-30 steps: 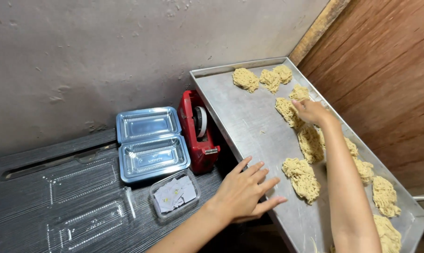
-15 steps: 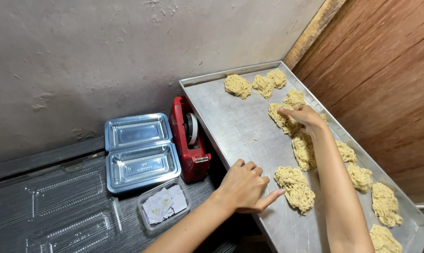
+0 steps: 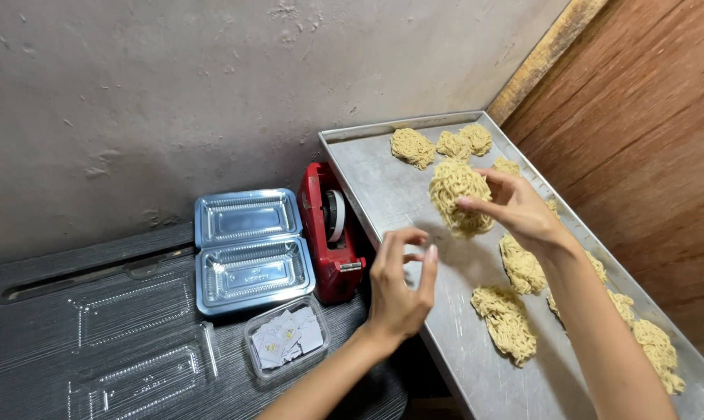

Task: The person places small paper labels onto clear plastic containers filled with noodles, then stacks the labeled containers. They then open a new container, place a portion of noodles into it, and prepare to label it.

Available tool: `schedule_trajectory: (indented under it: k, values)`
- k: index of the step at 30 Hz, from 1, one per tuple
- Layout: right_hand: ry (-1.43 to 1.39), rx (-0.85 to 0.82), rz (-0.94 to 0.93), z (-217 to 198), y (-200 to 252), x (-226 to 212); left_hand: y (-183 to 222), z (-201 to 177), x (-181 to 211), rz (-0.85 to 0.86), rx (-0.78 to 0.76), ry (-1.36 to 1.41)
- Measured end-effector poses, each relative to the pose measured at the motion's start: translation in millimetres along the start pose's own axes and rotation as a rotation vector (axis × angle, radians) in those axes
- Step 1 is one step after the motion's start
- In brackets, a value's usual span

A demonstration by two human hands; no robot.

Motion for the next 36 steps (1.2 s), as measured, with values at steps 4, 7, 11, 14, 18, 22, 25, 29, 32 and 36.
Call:
schedule_trajectory:
  k: [4,7,11,14,18,22,25,29,32,36]
  values:
    - [-0.423,-0.228,-0.212,10.4,48.0,-21.5,-9.8,-31.6,7.8,-0.402,0.061,0.267]
    - [-0.408,-0.466,-0.282,20.6,78.0,-41.2,-8.1,-68.5,30.8,-0.476,-0.052,0.317]
    - [-0.228,-0.806,-0.502,32.8,115.8,-91.7,5.7,-127.8,50.8,-0.641,-0.043,0.396]
    - [0.281,-0.833,-0.746,40.3,124.4,-135.0,13.9,-173.4,59.2,-0.78,0.073,0.401]
    - [0.593,-0.715,-0.823,82.3,104.8,-177.6,28.5,-233.3,54.4,-0.836,0.17,0.278]
    - [0.551,-0.506,-0.926,137.9,103.9,-221.1,49.7,-281.4,33.3,-0.74,0.148,0.109]
    - [0.218,-0.442,-1.061,184.8,121.4,-221.3,55.3,-306.0,28.5,-0.748,0.134,0.068]
    - [-0.261,-0.525,-1.207,242.2,152.0,-179.6,78.3,-335.1,-8.5,-0.742,0.077,0.001]
    - [-0.487,-0.449,-1.185,260.8,169.8,-147.4,81.3,-347.7,-18.6,-0.767,0.044,-0.001]
    - [-0.524,-0.43,-1.176,282.6,173.6,-126.3,66.2,-352.7,0.0,-0.696,0.016,-0.077]
Point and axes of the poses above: each hand's wrist, its own y-axis away from the middle knuckle, its own z-axis out of the palm, x = y × z, the point moved 1 cm from there along -y, towards the middle knuckle, and after that the axes turned 10 degrees about x, right-handed, at the moved point
